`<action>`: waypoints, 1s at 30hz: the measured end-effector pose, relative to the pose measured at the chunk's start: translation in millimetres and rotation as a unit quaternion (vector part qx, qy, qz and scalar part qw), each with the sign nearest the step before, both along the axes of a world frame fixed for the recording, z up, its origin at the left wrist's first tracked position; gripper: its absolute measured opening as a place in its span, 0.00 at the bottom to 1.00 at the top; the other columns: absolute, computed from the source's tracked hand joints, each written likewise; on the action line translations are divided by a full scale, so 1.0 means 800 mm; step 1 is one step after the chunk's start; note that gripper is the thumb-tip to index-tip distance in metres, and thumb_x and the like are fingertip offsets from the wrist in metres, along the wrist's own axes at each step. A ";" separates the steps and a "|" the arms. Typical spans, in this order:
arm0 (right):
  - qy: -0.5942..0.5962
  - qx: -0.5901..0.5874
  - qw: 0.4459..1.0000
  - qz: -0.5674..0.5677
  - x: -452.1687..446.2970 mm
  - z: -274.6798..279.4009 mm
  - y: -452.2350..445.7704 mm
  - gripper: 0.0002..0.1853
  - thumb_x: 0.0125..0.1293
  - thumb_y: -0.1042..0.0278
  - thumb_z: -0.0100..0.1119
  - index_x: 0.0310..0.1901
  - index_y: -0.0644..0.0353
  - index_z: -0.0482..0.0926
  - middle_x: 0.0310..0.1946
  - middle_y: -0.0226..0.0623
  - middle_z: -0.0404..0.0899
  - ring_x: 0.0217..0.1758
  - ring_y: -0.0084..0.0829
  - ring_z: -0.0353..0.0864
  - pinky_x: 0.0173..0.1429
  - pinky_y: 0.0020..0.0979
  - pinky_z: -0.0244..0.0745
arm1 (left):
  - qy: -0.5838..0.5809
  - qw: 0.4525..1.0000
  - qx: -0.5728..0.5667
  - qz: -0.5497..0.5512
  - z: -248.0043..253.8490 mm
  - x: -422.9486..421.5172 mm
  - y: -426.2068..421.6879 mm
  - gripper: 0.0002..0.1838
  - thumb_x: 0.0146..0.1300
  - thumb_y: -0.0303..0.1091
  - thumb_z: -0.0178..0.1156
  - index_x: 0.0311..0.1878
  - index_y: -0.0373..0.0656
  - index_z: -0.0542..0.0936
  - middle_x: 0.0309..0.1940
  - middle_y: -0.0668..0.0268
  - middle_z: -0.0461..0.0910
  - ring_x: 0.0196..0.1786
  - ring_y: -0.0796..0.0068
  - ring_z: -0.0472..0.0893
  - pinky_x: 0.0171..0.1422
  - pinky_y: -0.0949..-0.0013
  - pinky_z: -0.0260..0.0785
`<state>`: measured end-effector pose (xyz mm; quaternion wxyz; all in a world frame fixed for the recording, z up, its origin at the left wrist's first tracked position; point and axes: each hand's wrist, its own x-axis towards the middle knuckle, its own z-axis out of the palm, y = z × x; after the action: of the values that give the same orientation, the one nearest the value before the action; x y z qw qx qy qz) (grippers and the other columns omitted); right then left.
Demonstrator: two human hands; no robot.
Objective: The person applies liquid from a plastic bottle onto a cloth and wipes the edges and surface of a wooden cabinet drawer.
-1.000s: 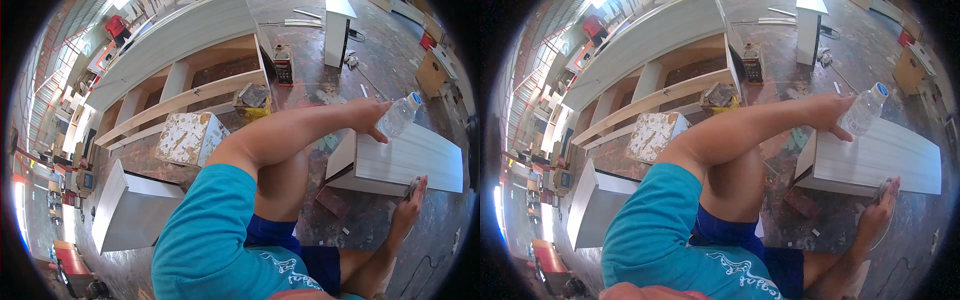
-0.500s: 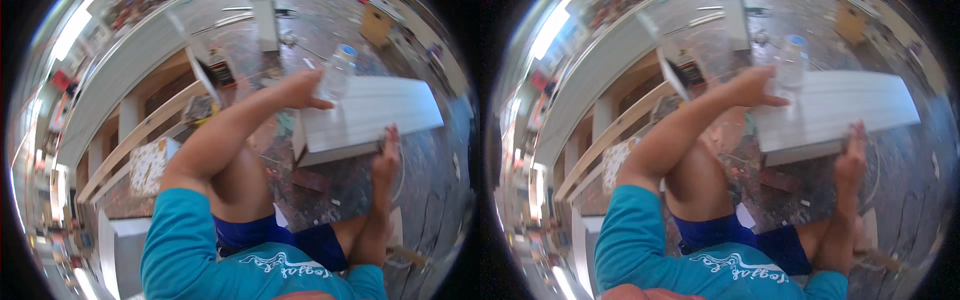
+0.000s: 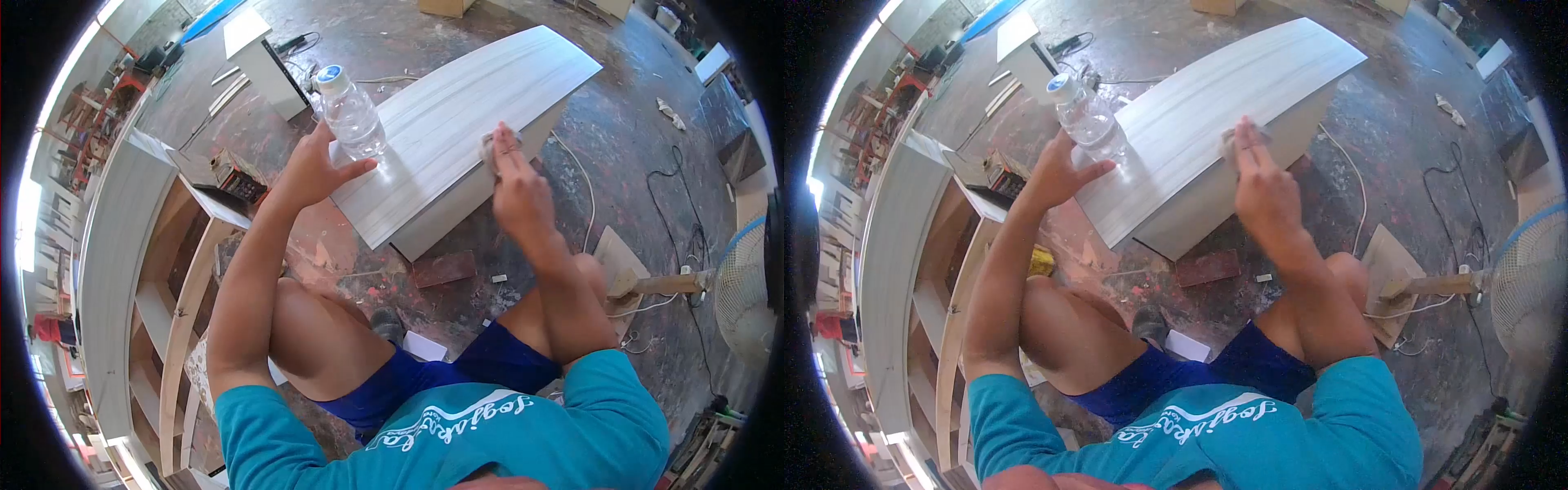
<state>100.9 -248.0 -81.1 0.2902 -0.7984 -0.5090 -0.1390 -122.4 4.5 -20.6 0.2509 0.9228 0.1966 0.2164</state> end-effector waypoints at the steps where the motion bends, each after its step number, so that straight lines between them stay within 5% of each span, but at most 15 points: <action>1: 0.022 -0.010 0.999 0.025 -0.012 0.003 -0.001 0.33 0.66 0.76 0.48 0.75 0.61 0.67 0.78 0.40 0.66 0.57 0.52 0.86 0.57 0.50 0.83 | 0.008 1.000 -0.007 0.005 0.001 -0.001 -0.001 0.53 0.56 0.52 0.80 0.77 0.38 0.62 0.63 0.45 0.81 0.70 0.47 0.78 0.75 0.52 0.68; 6: 0.061 -0.038 0.991 0.116 -0.042 0.021 -0.010 0.35 0.65 0.78 0.47 0.77 0.61 0.65 0.78 0.40 0.66 0.57 0.52 0.86 0.56 0.50 0.85 | -0.012 0.999 -0.049 0.009 0.010 0.000 -0.011 0.54 0.55 0.50 0.81 0.77 0.37 0.62 0.67 0.47 0.78 0.74 0.50 0.75 0.78 0.52 0.65; 9: 0.030 -0.039 0.998 0.043 -0.005 0.017 -0.009 0.35 0.65 0.77 0.48 0.76 0.62 0.66 0.78 0.40 0.66 0.58 0.51 0.86 0.55 0.47 0.86 | -0.019 0.998 -0.060 0.012 0.010 0.001 -0.011 0.54 0.54 0.50 0.81 0.77 0.37 0.62 0.67 0.49 0.78 0.73 0.51 0.75 0.79 0.52 0.65; 15: 0.036 -0.032 0.999 0.022 -0.018 0.009 -0.007 0.35 0.64 0.77 0.50 0.76 0.63 0.66 0.78 0.43 0.65 0.45 0.53 0.89 0.47 0.47 0.87 | -0.019 0.998 -0.056 0.027 0.008 -0.003 -0.009 0.53 0.53 0.46 0.83 0.76 0.37 0.63 0.66 0.51 0.79 0.72 0.55 0.76 0.79 0.53 0.64; 19: 0.035 -0.030 0.993 0.107 -0.048 0.010 -0.011 0.35 0.65 0.77 0.50 0.77 0.64 0.64 0.77 0.43 0.67 0.40 0.53 0.90 0.44 0.47 0.87 | -0.035 0.997 -0.068 -0.001 -0.012 -0.003 0.005 0.51 0.53 0.43 0.83 0.75 0.36 0.64 0.65 0.52 0.79 0.71 0.57 0.77 0.79 0.53 0.64; 23: -0.033 0.040 0.999 -0.004 0.019 -0.015 -0.002 0.35 0.67 0.76 0.49 0.77 0.64 0.62 0.75 0.38 0.70 0.36 0.52 0.89 0.42 0.46 0.87 | -0.033 0.997 -0.069 -0.011 -0.017 -0.005 0.005 0.50 0.55 0.41 0.82 0.75 0.33 0.63 0.65 0.50 0.78 0.69 0.59 0.78 0.77 0.55 0.65; 26: 0.066 -0.043 0.996 -0.031 0.000 0.005 -0.003 0.35 0.66 0.78 0.45 0.77 0.59 0.65 0.79 0.43 0.63 0.52 0.50 0.88 0.53 0.46 0.86 | -0.048 0.996 -0.070 -0.009 -0.019 -0.005 0.003 0.50 0.56 0.40 0.81 0.75 0.33 0.63 0.66 0.50 0.77 0.68 0.59 0.79 0.76 0.55 0.67; 30: 0.009 -0.046 0.990 0.133 -0.079 -0.015 -0.006 0.37 0.66 0.76 0.48 0.80 0.56 0.62 0.80 0.48 0.62 0.51 0.44 0.91 0.49 0.42 0.88 | -0.063 0.993 -0.099 -0.032 -0.025 -0.005 0.019 0.50 0.57 0.41 0.81 0.76 0.33 0.62 0.67 0.50 0.75 0.69 0.57 0.77 0.76 0.56 0.67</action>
<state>37.6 -252.9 -93.4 0.2736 -0.7373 -0.6139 -0.0688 -126.1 19.5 -40.6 0.3592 0.8841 0.1712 0.2451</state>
